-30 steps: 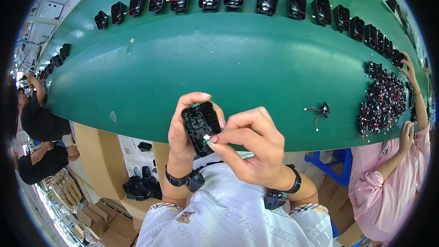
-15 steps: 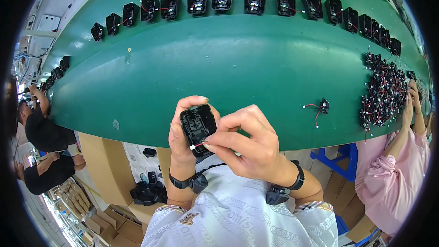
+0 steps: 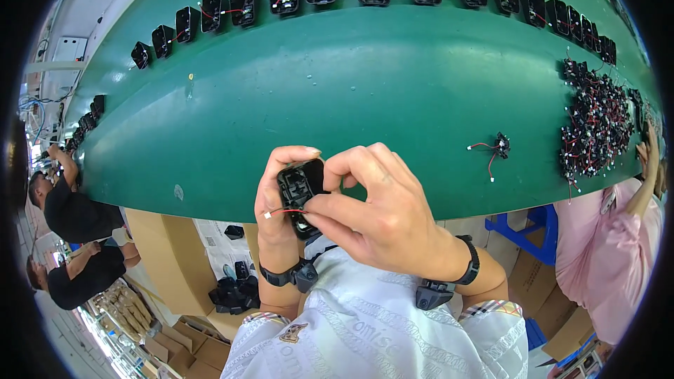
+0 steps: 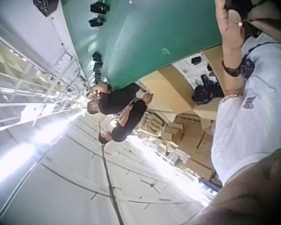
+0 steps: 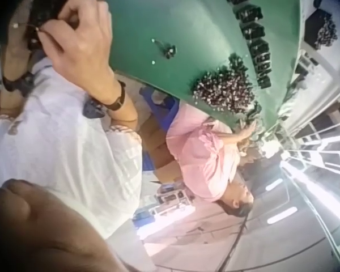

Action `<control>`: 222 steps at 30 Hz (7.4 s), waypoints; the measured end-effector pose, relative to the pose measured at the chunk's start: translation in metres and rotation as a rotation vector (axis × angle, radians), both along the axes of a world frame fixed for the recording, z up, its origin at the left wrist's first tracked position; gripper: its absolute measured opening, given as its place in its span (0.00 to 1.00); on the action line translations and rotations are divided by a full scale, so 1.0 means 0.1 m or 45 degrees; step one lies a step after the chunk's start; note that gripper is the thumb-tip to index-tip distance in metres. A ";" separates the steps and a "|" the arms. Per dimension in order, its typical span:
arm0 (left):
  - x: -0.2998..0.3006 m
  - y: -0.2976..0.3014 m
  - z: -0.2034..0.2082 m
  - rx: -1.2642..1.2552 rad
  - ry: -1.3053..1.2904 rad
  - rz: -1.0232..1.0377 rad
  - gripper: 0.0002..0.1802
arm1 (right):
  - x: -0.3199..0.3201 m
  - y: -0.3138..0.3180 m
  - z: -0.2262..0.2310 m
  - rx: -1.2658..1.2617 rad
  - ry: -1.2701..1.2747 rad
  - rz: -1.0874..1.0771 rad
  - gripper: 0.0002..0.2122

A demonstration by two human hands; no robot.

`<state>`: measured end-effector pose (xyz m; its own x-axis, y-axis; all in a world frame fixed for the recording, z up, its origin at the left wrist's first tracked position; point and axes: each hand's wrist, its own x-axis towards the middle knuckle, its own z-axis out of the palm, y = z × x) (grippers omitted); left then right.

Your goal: The person picks up a plastic housing and a circuit board, fits the board into the housing, and then installs a small fan. After pressing the components into place, they snap a cover onto the housing and place the finished unit into a box.

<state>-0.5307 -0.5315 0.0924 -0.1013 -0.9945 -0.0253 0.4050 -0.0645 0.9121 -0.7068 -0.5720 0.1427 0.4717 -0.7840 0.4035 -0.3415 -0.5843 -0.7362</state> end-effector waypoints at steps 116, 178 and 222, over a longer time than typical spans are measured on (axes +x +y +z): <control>0.09 -0.16 0.20 -0.074 0.284 -0.037 0.24 | 0.30 -0.01 0.11 -0.129 0.145 -0.098 0.12; 0.00 -0.16 0.20 0.164 0.020 0.073 0.35 | 0.32 -0.03 -0.02 0.148 -0.211 -0.151 0.10; 0.00 -0.58 0.53 -0.122 -0.774 0.015 0.20 | -0.20 -0.11 -0.30 1.819 -1.257 0.273 0.18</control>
